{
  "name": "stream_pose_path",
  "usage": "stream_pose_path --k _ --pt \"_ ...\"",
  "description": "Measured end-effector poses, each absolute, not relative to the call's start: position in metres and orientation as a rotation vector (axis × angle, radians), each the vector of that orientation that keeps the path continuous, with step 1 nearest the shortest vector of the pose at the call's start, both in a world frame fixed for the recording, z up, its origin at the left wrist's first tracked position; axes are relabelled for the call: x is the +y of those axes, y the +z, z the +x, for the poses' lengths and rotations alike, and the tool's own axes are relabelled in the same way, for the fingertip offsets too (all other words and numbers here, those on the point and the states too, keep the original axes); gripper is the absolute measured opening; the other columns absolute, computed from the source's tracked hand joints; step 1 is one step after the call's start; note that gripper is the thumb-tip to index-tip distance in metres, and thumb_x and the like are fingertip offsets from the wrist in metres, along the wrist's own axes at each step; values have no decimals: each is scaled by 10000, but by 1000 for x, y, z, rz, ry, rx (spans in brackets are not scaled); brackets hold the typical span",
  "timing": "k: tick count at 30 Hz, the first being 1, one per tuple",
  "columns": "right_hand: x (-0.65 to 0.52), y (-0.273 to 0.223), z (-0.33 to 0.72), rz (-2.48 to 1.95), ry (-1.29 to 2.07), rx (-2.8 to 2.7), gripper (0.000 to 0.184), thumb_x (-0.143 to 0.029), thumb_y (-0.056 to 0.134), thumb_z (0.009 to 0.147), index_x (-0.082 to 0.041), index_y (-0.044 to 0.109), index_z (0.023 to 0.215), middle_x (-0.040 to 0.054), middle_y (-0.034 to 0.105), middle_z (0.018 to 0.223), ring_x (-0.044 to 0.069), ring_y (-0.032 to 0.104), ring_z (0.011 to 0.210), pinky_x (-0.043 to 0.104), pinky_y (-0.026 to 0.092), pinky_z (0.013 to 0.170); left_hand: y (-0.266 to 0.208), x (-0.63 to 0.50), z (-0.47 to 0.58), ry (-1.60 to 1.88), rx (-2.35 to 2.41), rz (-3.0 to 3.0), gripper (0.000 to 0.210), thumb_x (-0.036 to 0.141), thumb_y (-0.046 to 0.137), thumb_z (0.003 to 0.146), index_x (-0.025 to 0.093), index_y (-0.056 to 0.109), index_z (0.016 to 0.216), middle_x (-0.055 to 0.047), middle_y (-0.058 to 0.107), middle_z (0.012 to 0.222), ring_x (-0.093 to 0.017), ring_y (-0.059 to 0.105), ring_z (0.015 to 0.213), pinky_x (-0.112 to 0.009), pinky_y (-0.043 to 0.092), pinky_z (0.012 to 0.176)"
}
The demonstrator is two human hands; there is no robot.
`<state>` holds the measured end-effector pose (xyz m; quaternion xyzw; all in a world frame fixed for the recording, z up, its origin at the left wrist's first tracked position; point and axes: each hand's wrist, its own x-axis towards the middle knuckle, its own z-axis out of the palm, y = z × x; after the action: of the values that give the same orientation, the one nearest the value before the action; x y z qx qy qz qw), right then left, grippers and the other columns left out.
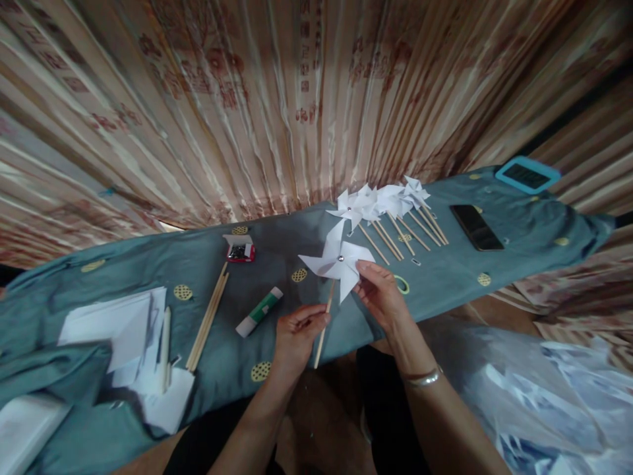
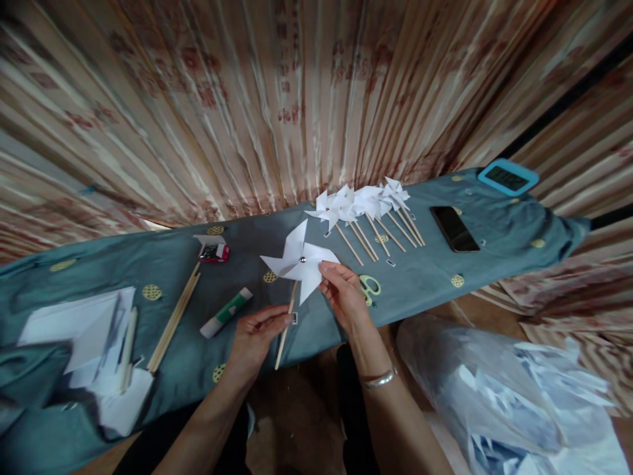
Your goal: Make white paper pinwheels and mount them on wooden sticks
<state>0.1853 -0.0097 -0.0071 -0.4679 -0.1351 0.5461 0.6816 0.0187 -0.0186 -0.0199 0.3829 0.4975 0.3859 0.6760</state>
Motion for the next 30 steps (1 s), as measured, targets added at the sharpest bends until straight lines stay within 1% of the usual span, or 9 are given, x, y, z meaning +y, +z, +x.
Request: stream_pose_path --k 6,14,19,27,30 --pt "-9 -10 185 -1042 1242 -309 231 -284 881 516 -177 731 656 -38 616 504 51 506 441 154 503 473 -21 -16 20 883 1108 884 200 281 805 536 185 783 710 -28 695 650 -140 594 617 -247 473 615" --pt "-10 -9 179 -1015 1270 -330 224 -271 881 533 -182 721 662 -36 634 506 61 537 463 168 482 486 -21 -15 20 889 1096 860 186 257 799 533 195 783 708 -18 700 653 -124 590 620 -228 463 625" --pt "-9 -11 175 -993 1298 -342 224 -269 886 533 -176 708 633 -36 635 500 53 553 460 147 472 480 -22 -15 20 893 1097 834 201 265 810 528 186 780 711 -30 712 675 -140 612 643 -241 478 640" --pt "-7 -14 170 -972 1304 -353 217 -259 882 541 -168 730 667 -14 677 560 60 587 495 143 498 503 -18 -14 19 894 1117 838 199 267 802 530 180 780 708 -24 698 653 -137 603 623 -243 480 623" --pt "-7 -15 169 -969 1303 -358 196 -254 878 548 -176 724 640 -16 679 564 64 592 501 150 507 508 -17 -14 19 888 1114 839 203 265 799 530 177 781 711 -25 694 654 -134 594 618 -242 477 621"
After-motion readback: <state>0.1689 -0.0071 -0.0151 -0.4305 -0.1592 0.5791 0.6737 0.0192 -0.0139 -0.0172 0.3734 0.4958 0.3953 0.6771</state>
